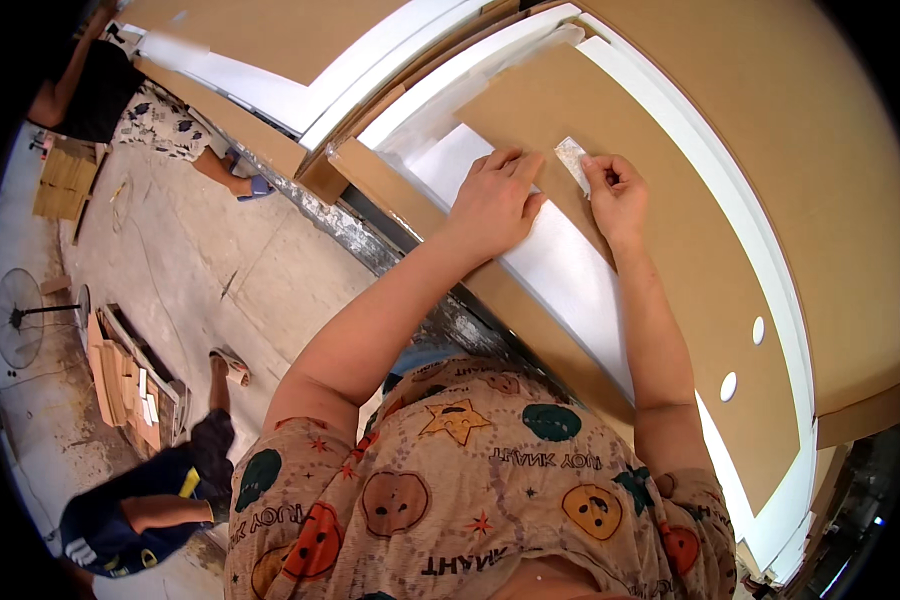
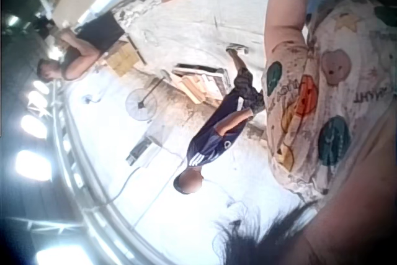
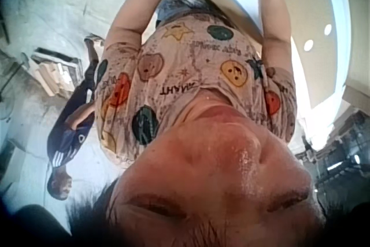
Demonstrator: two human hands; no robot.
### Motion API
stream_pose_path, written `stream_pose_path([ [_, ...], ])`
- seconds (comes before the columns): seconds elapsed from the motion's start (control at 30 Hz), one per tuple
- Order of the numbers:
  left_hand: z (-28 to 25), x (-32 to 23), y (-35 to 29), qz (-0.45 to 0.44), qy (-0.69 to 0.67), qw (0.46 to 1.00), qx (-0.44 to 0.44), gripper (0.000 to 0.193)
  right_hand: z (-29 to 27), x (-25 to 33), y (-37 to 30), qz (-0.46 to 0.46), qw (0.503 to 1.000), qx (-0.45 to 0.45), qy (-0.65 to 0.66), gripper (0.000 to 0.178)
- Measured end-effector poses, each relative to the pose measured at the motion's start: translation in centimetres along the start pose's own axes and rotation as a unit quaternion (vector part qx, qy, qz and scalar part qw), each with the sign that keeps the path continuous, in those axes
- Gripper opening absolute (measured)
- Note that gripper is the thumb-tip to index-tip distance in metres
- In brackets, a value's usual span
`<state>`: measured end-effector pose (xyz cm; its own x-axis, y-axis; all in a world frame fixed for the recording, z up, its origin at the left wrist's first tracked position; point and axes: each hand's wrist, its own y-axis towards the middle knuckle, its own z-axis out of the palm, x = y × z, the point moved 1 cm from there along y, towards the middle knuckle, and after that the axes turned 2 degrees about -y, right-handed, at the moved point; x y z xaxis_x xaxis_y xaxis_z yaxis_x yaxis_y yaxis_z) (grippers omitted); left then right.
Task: The person applies small white labels to the surface of large, flat cardboard panels. They smooth the labels down with their fingers and then move the panels along a workbench to repeat the process on the next item.
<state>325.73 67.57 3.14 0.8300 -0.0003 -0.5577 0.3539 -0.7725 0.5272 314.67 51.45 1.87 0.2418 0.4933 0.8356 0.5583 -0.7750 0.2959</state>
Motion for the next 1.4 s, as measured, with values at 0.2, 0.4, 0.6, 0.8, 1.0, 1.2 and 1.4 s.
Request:
stream_pose_path([
  [0.2,-0.1,-0.3,-0.2,-0.011,0.005,1.0,0.005,0.043,-0.3,0.9,-0.4,0.036,0.999,-0.003,0.001,0.017],
  [0.4,-0.3,-0.4,0.1,0.001,0.019,1.0,0.006,0.041,-1.0,1.6,0.1,0.037,0.998,0.034,-0.029,0.029],
  [0.6,-0.4,0.3,0.7,0.032,0.011,0.999,0.034,0.043,-0.9,5.2,3.2,0.016,0.934,0.238,-0.267,0.042],
  [0.8,-2.4,3.1,4.0,0.052,-0.027,0.988,0.142,0.032,-2.0,6.4,3.6,0.111,0.953,0.256,-0.117,0.027],
  [1.0,-1.4,5.3,9.1,0.021,-0.117,0.964,0.239,0.023,-3.9,7.2,2.6,0.242,0.953,0.146,-0.111,0.028],
  [1.2,1.7,2.9,8.9,0.203,-0.146,0.958,0.139,0.02,-5.6,6.6,-2.4,0.087,0.968,0.14,-0.19,0.033],
  [1.4,4.6,4.3,9.8,0.266,-0.201,0.916,0.223,0.013,-5.4,4.0,-3.3,0.118,0.983,0.109,-0.089,0.035],
])
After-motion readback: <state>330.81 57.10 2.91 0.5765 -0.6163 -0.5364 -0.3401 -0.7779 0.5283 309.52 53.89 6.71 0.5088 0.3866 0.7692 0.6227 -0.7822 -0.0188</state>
